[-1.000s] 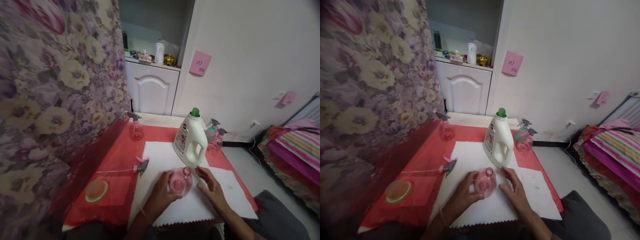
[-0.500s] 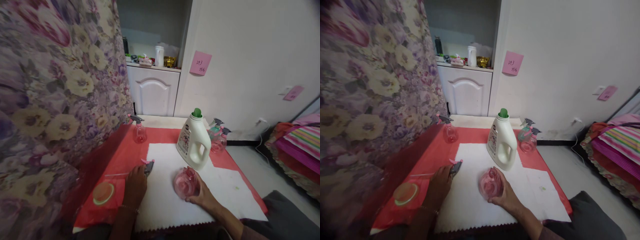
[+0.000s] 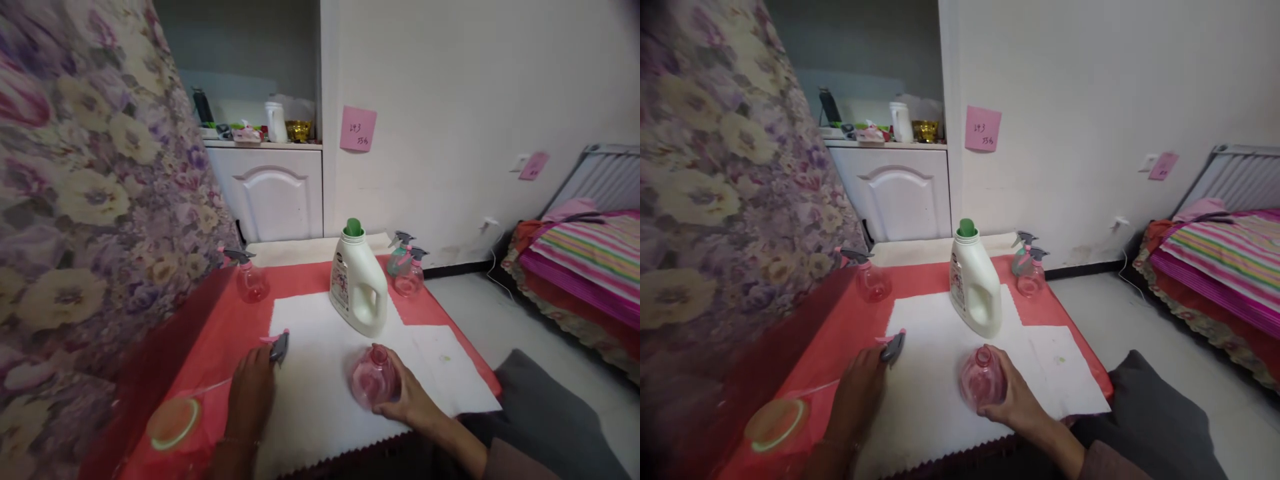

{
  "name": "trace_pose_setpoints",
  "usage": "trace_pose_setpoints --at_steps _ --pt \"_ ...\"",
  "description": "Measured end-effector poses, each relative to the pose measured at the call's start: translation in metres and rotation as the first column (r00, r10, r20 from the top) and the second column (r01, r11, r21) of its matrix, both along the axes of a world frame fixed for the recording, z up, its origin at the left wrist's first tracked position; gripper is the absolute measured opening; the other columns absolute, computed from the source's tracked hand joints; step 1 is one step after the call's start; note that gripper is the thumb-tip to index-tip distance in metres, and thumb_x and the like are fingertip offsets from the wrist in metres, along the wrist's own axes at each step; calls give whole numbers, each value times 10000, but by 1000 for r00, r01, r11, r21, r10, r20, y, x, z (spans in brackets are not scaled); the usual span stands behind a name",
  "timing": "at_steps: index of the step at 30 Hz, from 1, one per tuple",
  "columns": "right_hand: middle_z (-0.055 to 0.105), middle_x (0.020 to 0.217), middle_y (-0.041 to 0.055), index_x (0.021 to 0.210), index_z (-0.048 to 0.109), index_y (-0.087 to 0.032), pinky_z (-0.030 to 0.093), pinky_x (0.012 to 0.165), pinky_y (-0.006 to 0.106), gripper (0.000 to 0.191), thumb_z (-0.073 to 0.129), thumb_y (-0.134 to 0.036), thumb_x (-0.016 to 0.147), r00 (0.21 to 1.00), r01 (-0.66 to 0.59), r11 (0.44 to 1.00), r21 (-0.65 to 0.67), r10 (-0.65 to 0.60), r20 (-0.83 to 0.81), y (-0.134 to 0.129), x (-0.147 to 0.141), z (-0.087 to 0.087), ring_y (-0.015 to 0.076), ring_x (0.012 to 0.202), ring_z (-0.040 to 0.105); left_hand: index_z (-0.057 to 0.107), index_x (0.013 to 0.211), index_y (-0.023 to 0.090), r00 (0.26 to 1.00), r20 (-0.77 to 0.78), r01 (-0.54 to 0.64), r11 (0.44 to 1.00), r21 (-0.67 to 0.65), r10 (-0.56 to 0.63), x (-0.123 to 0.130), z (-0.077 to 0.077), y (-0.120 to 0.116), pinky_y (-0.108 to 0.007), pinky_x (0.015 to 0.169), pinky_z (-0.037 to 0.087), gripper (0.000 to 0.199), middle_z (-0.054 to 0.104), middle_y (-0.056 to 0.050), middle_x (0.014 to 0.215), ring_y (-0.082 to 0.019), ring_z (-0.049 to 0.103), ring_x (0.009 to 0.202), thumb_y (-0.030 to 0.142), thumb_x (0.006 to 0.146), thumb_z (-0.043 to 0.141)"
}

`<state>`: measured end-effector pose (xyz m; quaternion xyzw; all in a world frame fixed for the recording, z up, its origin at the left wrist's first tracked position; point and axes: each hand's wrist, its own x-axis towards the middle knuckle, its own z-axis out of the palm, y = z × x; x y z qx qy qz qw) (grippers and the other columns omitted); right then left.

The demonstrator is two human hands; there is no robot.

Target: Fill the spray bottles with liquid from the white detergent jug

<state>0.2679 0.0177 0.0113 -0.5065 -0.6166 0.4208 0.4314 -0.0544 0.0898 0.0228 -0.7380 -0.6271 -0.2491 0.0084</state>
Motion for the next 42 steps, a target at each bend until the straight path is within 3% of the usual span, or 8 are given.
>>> trace_pose_setpoints --at_steps 5,10,13,15,18,24,30,42 --pt "473 1430 104 1393 380 -248 293 1150 488 976 770 -71 516 1000 -11 1000 27 11 -25 3 0 -11 309 1345 425 563 1125 191 998 64 14 997 81 -19 10 22 -13 -406 904 474 276 633 -98 1063 -256 587 1012 216 922 378" --pt "462 1444 103 1394 384 -262 291 1151 496 983 819 -126 523 997 -18 996 82 24 -79 5 0 -17 314 1357 412 539 1178 206 977 198 31 976 215 -75 40 72 -41 -422 972 449 306 609 -101 1115 -262 569 1073 260 912 398" --pt "470 1439 108 1391 378 -261 315 1136 495 981 832 -158 527 992 -30 993 113 43 -115 7 0 -19 316 1346 427 561 1179 226 927 375 -79 967 243 -19 68 105 -64 -380 918 482 316 625 -75 1109 -244 591 1020 330 893 475" --pt "483 1427 104 1385 383 -262 336 1121 493 977 831 -161 523 991 -33 990 134 50 -123 8 0 -18 322 1329 446 593 1146 231 819 574 -167 956 240 -1 88 126 -80 -343 870 504 316 652 -47 1065 -220 613 969 378 870 546" --pt "503 1402 105 1369 397 -250 351 1109 494 959 822 -151 515 991 -27 988 155 47 -127 9 -1 -15 331 1304 469 625 1086 221 539 841 -251 943 220 -53 113 153 -100 -283 817 534 307 685 -12 974 -175 651 896 392 831 636" --pt "520 1381 89 1356 409 -264 374 1094 496 957 835 -171 504 983 -21 984 178 53 -178 10 -1 -16 335 1288 484 656 1078 230 219 948 -268 920 284 -229 147 192 -125 -212 797 554 277 699 5 987 -122 662 861 313 815 685" --pt "515 1377 89 1364 396 -284 382 1089 511 986 847 -196 492 983 -9 982 187 44 -180 11 -2 -19 338 1284 487 647 1148 253 149 952 -157 944 290 -267 178 189 -123 -210 798 553 332 703 2 1019 -119 662 859 323 826 683" --pt "513 1376 111 1380 396 -264 394 1080 516 1006 865 -256 490 984 -5 970 243 48 -172 16 -5 -27 352 1273 498 591 1150 220 375 921 64 994 85 -103 193 130 -93 -327 911 510 349 678 -51 1120 -188 655 980 404 857 634"
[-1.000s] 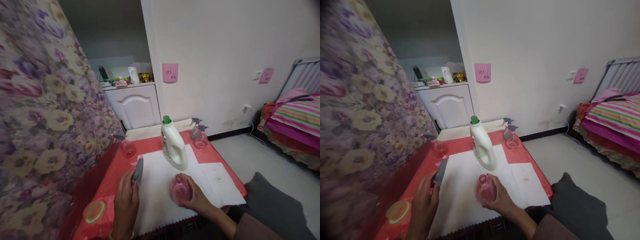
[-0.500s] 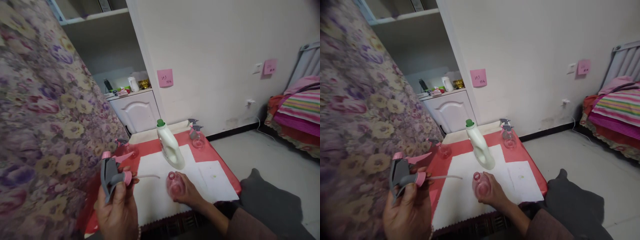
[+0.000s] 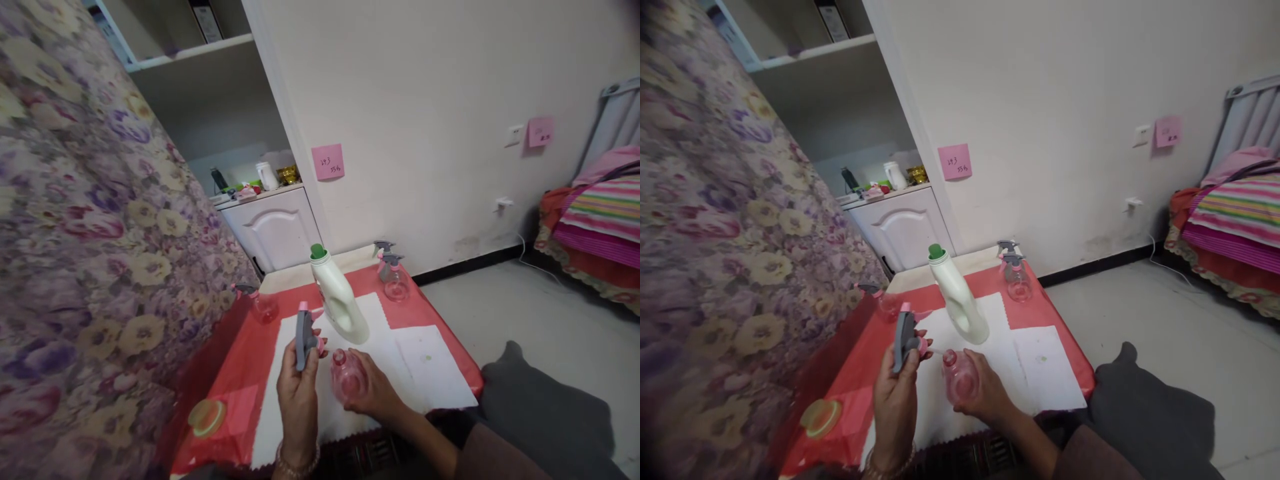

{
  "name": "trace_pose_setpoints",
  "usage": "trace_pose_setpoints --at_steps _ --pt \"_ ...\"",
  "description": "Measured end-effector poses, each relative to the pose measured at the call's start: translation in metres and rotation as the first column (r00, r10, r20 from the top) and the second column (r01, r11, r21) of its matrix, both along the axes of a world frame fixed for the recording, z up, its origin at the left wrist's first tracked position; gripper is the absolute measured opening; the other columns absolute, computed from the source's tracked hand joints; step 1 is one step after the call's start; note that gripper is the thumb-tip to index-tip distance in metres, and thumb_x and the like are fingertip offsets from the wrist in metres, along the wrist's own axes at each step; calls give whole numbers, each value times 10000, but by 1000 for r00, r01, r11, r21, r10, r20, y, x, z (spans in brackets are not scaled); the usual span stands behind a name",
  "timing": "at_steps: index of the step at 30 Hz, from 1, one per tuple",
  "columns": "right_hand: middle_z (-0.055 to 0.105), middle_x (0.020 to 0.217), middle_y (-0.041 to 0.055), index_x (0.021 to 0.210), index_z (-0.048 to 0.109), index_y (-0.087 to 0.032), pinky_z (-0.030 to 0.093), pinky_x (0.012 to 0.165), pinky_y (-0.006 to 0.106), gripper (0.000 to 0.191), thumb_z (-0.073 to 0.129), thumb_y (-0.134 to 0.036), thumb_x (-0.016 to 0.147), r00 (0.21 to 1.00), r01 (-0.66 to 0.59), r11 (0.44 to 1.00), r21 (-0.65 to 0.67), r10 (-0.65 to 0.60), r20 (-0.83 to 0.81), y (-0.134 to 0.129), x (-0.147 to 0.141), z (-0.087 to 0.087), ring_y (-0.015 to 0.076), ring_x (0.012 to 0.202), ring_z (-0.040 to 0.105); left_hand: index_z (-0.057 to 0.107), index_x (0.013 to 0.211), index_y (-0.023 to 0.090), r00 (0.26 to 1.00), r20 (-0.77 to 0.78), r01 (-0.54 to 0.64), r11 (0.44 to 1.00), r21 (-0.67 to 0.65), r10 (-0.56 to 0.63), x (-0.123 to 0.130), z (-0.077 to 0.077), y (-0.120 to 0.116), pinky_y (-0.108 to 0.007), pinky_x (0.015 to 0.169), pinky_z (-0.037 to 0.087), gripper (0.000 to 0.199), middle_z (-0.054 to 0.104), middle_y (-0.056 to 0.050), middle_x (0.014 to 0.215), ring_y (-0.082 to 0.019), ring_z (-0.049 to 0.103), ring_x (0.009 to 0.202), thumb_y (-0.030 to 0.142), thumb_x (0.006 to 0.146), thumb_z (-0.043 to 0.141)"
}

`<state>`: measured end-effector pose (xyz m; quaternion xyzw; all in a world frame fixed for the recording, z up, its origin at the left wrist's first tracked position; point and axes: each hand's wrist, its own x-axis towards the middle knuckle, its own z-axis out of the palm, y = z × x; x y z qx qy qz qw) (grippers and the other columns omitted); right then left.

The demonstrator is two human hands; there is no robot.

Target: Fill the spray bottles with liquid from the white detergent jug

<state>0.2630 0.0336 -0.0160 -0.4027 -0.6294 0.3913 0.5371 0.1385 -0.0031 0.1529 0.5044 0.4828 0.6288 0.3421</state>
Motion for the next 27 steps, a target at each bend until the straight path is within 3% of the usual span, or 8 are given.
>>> trace_pose_setpoints --at_steps 4,7,11,17,20,27 --pt "506 1378 101 1387 383 -267 414 1074 464 1029 856 -192 476 1000 1 1000 -14 -1 -16 1 -3 -5 320 1271 505 609 1090 208 980 -176 78 994 -71 -90 -1 -27 10 -360 944 494 330 685 -66 1108 -222 639 1026 405 830 656" --pt "500 1378 101 1389 370 -265 404 1085 458 1052 842 -145 456 1000 10 1000 -16 -10 -6 3 -4 -7 313 1280 496 621 1055 207 967 -212 122 986 -113 -144 0 -37 13 -358 929 505 312 698 -66 1091 -229 645 1022 416 825 650" --pt "500 1380 98 1387 377 -273 381 1100 479 1048 836 -145 453 1000 5 999 -39 -4 17 2 -3 -5 332 1291 484 627 1022 208 956 -231 155 981 -118 -179 3 -38 14 -351 921 509 290 703 -66 1101 -229 651 1030 401 809 669" --pt "506 1378 104 1388 374 -267 398 1083 478 1027 827 -160 472 1000 11 999 -31 -10 29 -1 -2 2 341 1274 497 607 1057 213 980 -186 71 997 -39 -78 -3 -29 14 -360 919 510 293 697 -67 1095 -224 649 1027 369 815 659" --pt "505 1378 102 1386 371 -259 398 1082 467 1025 828 -167 473 999 16 999 -43 -14 31 -2 -1 4 334 1273 497 607 1071 212 964 -244 97 994 -42 -105 -8 -27 15 -364 936 499 295 694 -70 1110 -221 655 1016 348 813 655" --pt "490 1386 103 1379 376 -259 364 1109 474 1048 857 -179 451 1000 -19 998 -65 19 -1 -1 -1 3 329 1302 469 622 1078 218 903 -375 187 978 -94 -209 -6 -43 15 -348 928 496 244 702 -54 1114 -221 649 1039 255 841 579"
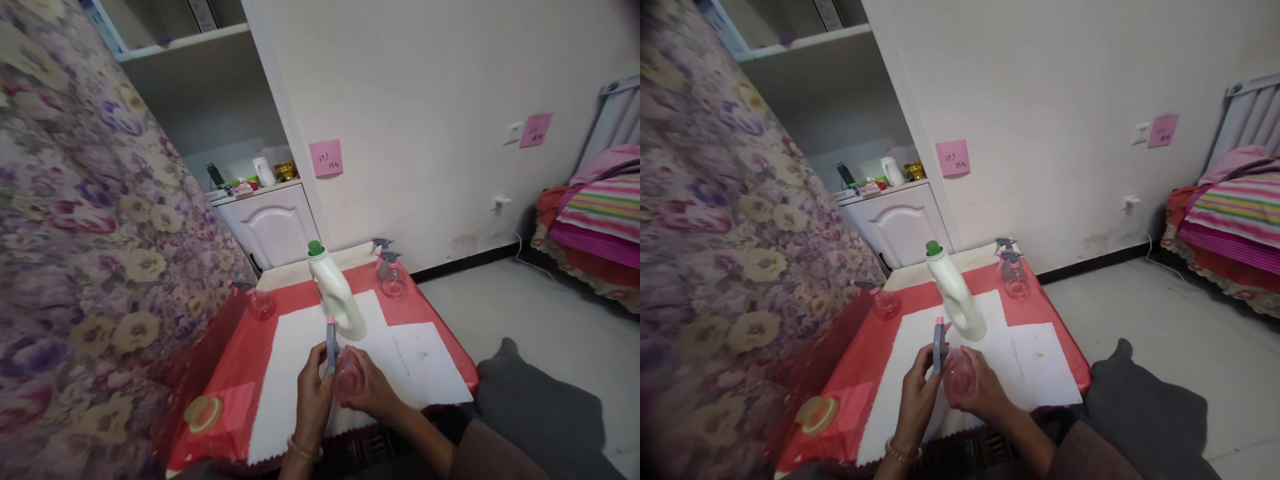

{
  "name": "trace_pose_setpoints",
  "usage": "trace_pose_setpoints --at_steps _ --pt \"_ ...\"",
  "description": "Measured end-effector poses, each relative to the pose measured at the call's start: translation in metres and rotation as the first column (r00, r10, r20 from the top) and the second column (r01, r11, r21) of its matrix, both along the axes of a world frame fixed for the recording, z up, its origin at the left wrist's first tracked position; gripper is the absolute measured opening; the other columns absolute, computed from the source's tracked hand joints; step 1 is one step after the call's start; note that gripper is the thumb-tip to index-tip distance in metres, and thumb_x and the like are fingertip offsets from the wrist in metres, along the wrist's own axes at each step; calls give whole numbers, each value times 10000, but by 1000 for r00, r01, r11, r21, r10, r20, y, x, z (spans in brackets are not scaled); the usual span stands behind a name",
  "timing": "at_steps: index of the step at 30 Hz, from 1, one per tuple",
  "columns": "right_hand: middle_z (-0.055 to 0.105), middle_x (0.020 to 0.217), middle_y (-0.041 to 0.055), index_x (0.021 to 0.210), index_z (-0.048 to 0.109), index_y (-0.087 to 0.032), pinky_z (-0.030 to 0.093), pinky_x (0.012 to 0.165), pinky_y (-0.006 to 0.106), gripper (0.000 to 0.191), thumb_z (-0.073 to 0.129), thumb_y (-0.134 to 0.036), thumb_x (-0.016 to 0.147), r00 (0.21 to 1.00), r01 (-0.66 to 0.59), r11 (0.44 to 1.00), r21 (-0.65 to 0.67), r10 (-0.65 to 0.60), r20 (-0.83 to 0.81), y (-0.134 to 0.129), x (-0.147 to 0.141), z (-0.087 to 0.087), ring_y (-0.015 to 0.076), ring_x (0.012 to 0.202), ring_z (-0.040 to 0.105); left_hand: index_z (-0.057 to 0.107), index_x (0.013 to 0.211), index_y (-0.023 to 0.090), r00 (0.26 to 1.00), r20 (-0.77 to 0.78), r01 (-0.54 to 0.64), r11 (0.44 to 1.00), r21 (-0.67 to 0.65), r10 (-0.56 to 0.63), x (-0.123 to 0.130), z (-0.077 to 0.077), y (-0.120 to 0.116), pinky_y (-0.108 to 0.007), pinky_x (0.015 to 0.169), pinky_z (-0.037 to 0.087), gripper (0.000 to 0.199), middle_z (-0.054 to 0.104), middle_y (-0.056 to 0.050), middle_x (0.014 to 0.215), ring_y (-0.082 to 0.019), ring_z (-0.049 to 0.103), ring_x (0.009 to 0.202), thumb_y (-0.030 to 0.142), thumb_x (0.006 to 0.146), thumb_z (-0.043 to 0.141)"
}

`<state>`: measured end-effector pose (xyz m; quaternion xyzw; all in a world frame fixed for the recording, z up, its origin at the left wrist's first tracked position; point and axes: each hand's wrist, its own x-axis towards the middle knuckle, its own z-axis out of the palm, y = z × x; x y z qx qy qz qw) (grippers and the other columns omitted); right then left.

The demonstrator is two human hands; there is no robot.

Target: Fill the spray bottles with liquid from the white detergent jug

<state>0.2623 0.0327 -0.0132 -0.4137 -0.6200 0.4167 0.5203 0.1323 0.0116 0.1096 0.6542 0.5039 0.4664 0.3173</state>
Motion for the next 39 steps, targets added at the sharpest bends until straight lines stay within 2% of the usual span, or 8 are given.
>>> trace_pose_setpoints --at_steps 5,12,17,20,24,29,34,39 --pt "478 1400 108 1403 362 -273 355 1117 485 1071 875 -208 465 1000 -5 1000 20 5 -13 1 0 -6 330 1315 457 595 1125 227 998 -59 1 999 41 1 0 -2 -1 -339 921 484 269 683 -46 1105 -211 633 1027 228 859 552" --pt "485 1398 113 1418 366 -270 380 1094 497 1088 895 -275 468 1000 -8 1000 26 8 -13 2 -1 -6 346 1299 469 603 1063 216 987 -148 -28 977 210 60 -2 -9 -2 -318 855 477 229 649 -40 1008 -204 608 954 170 855 518" --pt "488 1399 113 1419 374 -270 373 1096 513 1068 901 -321 492 999 -31 999 23 32 -42 0 1 -5 350 1294 470 605 1034 221 994 -106 -1 991 131 16 -1 -11 2 -308 824 482 208 659 -33 988 -203 618 918 165 847 533" --pt "467 1412 120 1415 387 -254 343 1114 524 936 841 -386 607 998 -51 998 45 53 -38 -5 10 11 336 1315 442 611 1056 226 997 -72 1 996 92 6 -1 -11 3 -315 848 479 215 668 -41 1044 -210 625 952 190 852 554" --pt "496 1337 106 1353 484 -250 443 1004 422 524 615 -347 855 997 -58 979 195 66 -36 -7 26 58 264 1228 498 610 1087 231 1000 -16 23 998 65 -22 -1 -12 3 -326 881 477 231 668 -49 1105 -215 631 987 224 858 573" --pt "564 1068 48 1206 617 -253 478 775 303 403 586 -153 816 985 -172 950 259 165 46 6 24 104 175 896 561 610 1129 234 999 31 27 996 81 -29 -3 -16 4 -334 906 475 316 672 -47 1130 -223 629 1029 179 818 594" --pt "509 906 1 1018 682 -238 433 679 257 344 603 -47 741 964 -238 948 209 206 166 17 18 112 140 759 513 618 1115 224 999 41 -15 999 41 13 -5 -21 4 -352 910 485 313 692 -51 1113 -234 641 1040 185 806 595" --pt "494 854 -6 874 639 -198 402 694 263 237 575 -8 748 951 -233 945 230 171 257 21 21 111 150 778 511 607 1077 220 995 55 -81 996 26 79 -3 -27 6 -372 940 481 291 698 -50 1094 -233 648 1042 182 789 605"
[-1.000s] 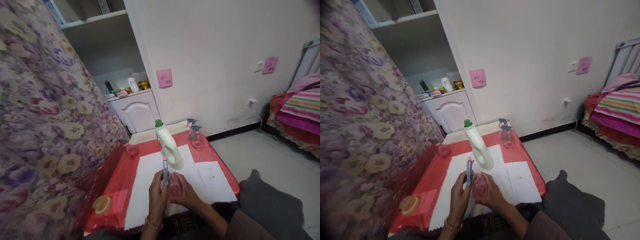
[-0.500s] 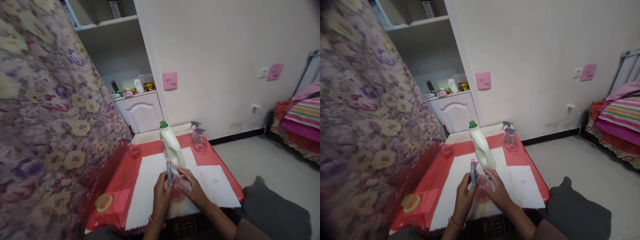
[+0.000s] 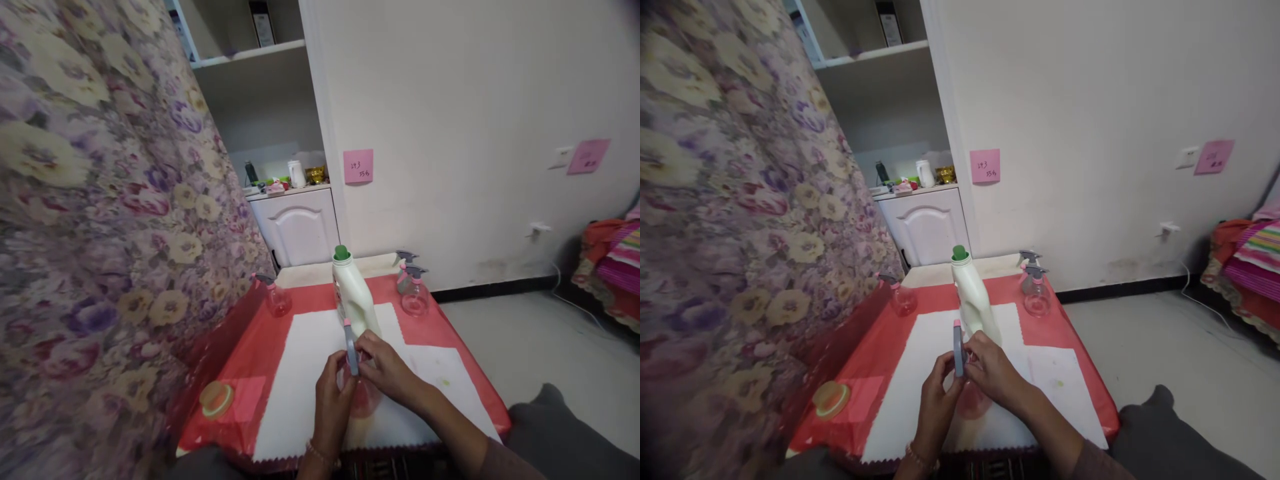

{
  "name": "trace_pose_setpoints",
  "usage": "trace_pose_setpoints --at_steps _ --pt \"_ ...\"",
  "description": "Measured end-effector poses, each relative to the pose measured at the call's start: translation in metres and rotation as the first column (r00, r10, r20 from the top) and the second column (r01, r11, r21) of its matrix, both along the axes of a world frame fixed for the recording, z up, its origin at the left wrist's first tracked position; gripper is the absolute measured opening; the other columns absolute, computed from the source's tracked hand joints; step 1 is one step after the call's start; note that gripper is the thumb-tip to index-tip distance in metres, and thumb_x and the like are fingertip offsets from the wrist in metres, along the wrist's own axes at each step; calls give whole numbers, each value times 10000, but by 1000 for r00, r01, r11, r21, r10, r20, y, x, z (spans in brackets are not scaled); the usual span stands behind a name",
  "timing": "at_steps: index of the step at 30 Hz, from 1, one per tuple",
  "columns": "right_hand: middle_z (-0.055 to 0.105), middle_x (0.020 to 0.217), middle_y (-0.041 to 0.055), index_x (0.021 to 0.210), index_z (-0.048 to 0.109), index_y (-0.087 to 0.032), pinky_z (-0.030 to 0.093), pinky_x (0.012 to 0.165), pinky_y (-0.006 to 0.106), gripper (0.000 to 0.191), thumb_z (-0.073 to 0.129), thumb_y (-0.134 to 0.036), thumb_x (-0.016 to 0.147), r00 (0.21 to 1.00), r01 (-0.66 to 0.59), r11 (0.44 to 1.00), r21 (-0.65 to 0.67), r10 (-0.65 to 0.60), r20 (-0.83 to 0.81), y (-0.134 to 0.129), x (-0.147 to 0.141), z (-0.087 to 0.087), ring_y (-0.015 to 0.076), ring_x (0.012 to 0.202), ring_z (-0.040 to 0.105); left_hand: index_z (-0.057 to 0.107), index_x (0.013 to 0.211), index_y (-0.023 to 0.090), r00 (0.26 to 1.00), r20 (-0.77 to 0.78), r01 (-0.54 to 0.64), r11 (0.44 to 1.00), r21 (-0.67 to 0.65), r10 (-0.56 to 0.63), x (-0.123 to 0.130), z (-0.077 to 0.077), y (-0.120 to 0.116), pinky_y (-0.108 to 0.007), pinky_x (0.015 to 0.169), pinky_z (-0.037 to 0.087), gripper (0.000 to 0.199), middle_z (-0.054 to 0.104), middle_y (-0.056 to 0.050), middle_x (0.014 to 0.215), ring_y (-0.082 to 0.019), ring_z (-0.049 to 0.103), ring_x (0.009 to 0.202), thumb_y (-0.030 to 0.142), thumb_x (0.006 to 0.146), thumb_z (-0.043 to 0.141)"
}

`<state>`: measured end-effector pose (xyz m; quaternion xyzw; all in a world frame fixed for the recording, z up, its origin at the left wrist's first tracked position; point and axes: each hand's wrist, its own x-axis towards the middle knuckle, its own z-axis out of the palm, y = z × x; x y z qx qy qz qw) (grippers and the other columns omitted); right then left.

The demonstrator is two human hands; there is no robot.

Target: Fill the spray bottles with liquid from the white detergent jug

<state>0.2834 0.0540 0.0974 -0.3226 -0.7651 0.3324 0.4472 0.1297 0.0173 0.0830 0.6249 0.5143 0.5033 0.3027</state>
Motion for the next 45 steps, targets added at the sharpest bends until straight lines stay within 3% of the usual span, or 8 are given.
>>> trace_pose_setpoints --at_steps 5,11,20,29,31,36,41,45 --pt "495 834 -3 858 615 -190 404 711 277 166 569 -45 794 995 41 999 -34 -44 -93 2 -4 -9 163 780 514 587 1083 229 1000 -6 -12 1000 -8 12 0 -4 0 -370 952 485 292 691 -42 1093 -220 644 1050 204 795 622" --pt "503 875 1 887 607 -206 405 730 279 144 554 -82 836 996 -53 998 -19 51 -74 2 2 -8 164 809 514 596 1073 231 999 -12 -47 999 1 47 1 -5 0 -369 937 498 285 700 -39 1066 -220 656 1030 202 790 612" --pt "484 809 -33 799 548 -212 379 646 263 197 664 -84 705 981 155 985 -82 -163 -108 -2 -12 -20 143 703 503 595 1097 226 999 -13 -43 999 -31 43 -2 -3 0 -381 919 501 301 702 -54 1075 -242 652 1018 272 803 643" --pt "529 832 -11 869 592 -217 403 695 275 186 632 -82 746 977 177 984 -7 -177 -120 -3 -14 -27 166 761 529 562 1234 224 992 23 123 991 -62 -122 -11 12 -9 -387 1028 439 361 610 -92 1291 -248 575 1181 297 881 557" --pt "540 836 -5 889 609 -214 404 708 279 181 608 -78 770 981 168 986 -1 -167 -99 -4 -13 -25 172 783 535 585 1213 226 994 20 104 994 -44 -103 -13 18 -11 -381 1045 418 329 609 -86 1289 -243 563 1189 325 906 519" --pt "555 827 -6 893 638 -218 406 722 279 201 629 -70 757 984 160 987 -10 -160 -82 -4 -12 -23 179 802 540 658 1076 209 1000 -9 1 1000 -15 -1 -9 37 -8 -340 944 454 301 663 -81 1117 -237 601 1057 412 925 495" --pt "548 820 -11 902 654 -220 408 706 273 190 662 -107 749 983 143 989 -36 -147 -109 0 -11 -26 175 786 544 692 987 176 995 38 94 979 -183 -88 -6 50 6 -305 800 480 349 704 -67 961 -221 613 870 482 855 588" --pt "544 818 -13 848 648 -218 407 697 271 124 702 -167 749 981 110 992 -56 -117 -153 2 -11 -26 175 783 549 703 949 159 980 129 177 958 -228 -150 -6 55 14 -286 770 460 376 703 -56 890 -208 591 844 504 833 609"
